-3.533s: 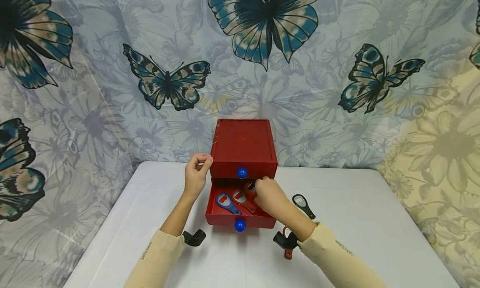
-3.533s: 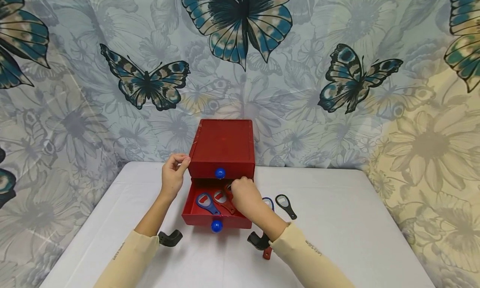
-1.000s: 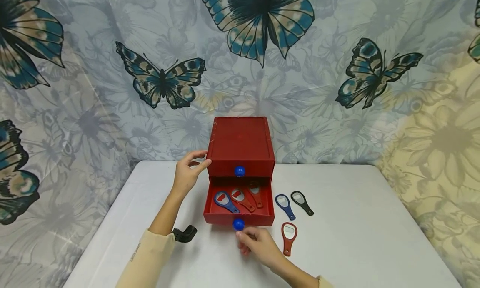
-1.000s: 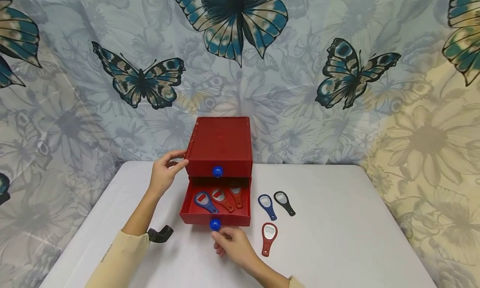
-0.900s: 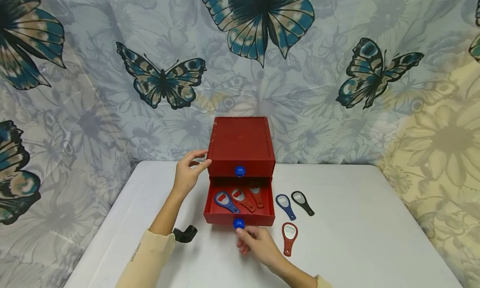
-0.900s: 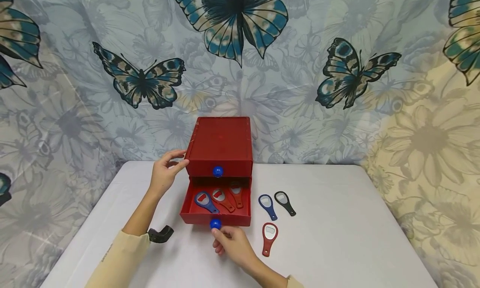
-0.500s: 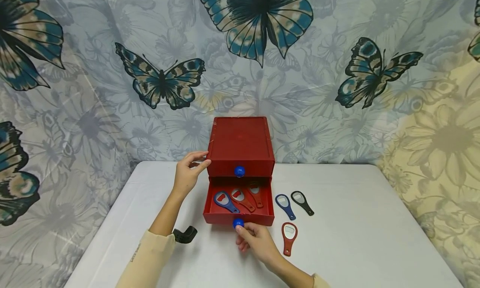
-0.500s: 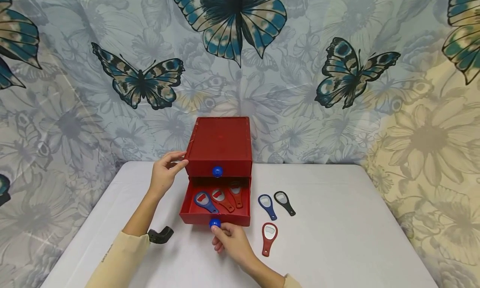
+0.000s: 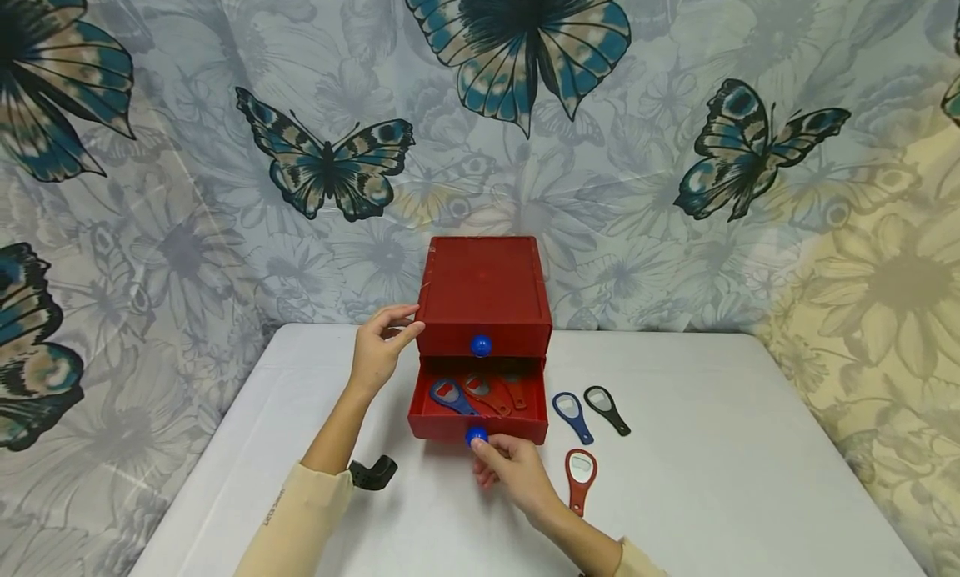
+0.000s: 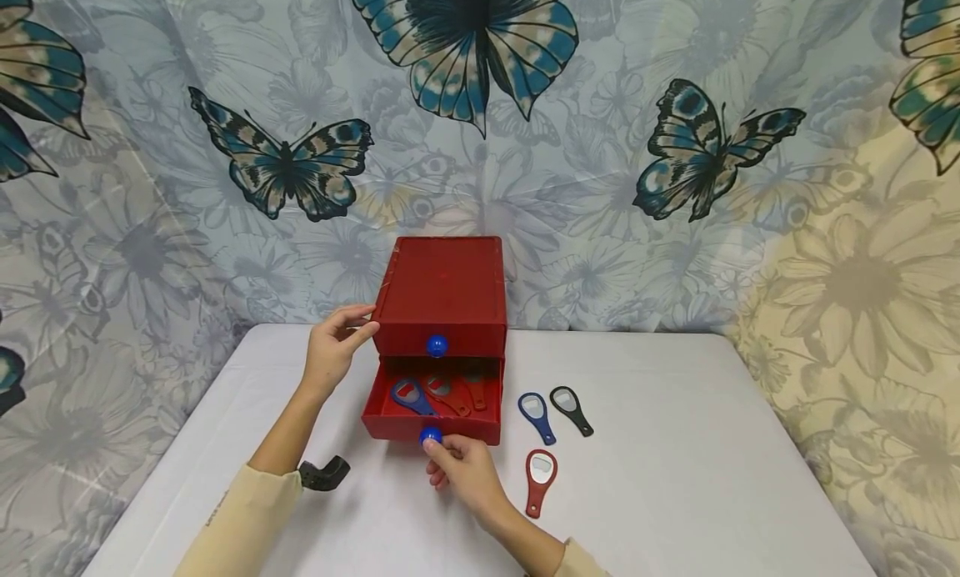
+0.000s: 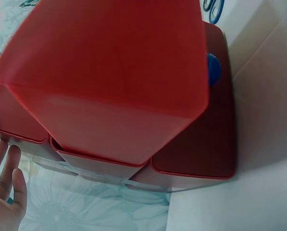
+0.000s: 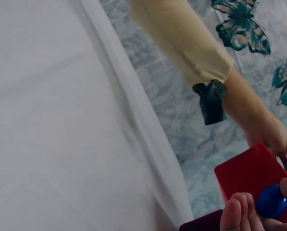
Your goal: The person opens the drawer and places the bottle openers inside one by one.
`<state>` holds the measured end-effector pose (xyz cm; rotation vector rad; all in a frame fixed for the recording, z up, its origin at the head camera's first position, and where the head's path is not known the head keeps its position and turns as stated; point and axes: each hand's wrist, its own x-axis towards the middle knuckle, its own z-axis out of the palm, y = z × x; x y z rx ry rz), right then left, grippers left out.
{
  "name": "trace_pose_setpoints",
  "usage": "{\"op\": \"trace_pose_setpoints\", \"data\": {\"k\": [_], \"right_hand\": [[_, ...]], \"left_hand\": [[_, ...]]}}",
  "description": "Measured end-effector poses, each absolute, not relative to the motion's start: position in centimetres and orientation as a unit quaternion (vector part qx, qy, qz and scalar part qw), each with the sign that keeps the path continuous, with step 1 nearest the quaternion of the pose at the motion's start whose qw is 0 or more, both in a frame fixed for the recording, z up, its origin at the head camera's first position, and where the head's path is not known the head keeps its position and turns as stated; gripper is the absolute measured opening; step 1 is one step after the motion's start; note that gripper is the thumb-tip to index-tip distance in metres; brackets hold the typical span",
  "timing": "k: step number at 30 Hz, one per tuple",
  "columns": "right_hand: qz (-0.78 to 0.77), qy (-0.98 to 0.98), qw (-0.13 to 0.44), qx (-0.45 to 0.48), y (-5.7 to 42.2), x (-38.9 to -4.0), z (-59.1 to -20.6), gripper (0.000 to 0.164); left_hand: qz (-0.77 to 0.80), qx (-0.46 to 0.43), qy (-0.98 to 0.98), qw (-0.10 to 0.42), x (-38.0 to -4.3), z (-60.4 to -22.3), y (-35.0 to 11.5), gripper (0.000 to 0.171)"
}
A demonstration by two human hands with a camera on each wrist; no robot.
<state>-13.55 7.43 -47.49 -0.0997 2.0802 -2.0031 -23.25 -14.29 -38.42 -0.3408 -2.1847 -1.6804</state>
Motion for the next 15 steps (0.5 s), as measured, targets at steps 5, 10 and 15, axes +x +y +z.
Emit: {"op": "trace_pose_setpoints", "data": {"k": [5, 10, 15], "right_hand": [[-0.687, 0.718, 0.115, -0.021, 7.6, -15.0, -47.3, 0.041], [-0.681, 0.725, 0.102, -0.028, 7.6, -16.8, -47.4, 0.037], [-0.679, 0.725, 0.108, -0.03, 7.3, -18.3, -47.1, 0.036]], "left_hand": [[-0.604, -0.121, -0.767, 0.183, -23.2, -38.5, -14.2, 0.032], [-0.607, -0.114, -0.765, 0.182, -23.2, -38.6, -14.1, 0.032], [-0.615, -0.107, -0.761, 0.174, -23.4, -38.8, -14.2, 0.032]]}}
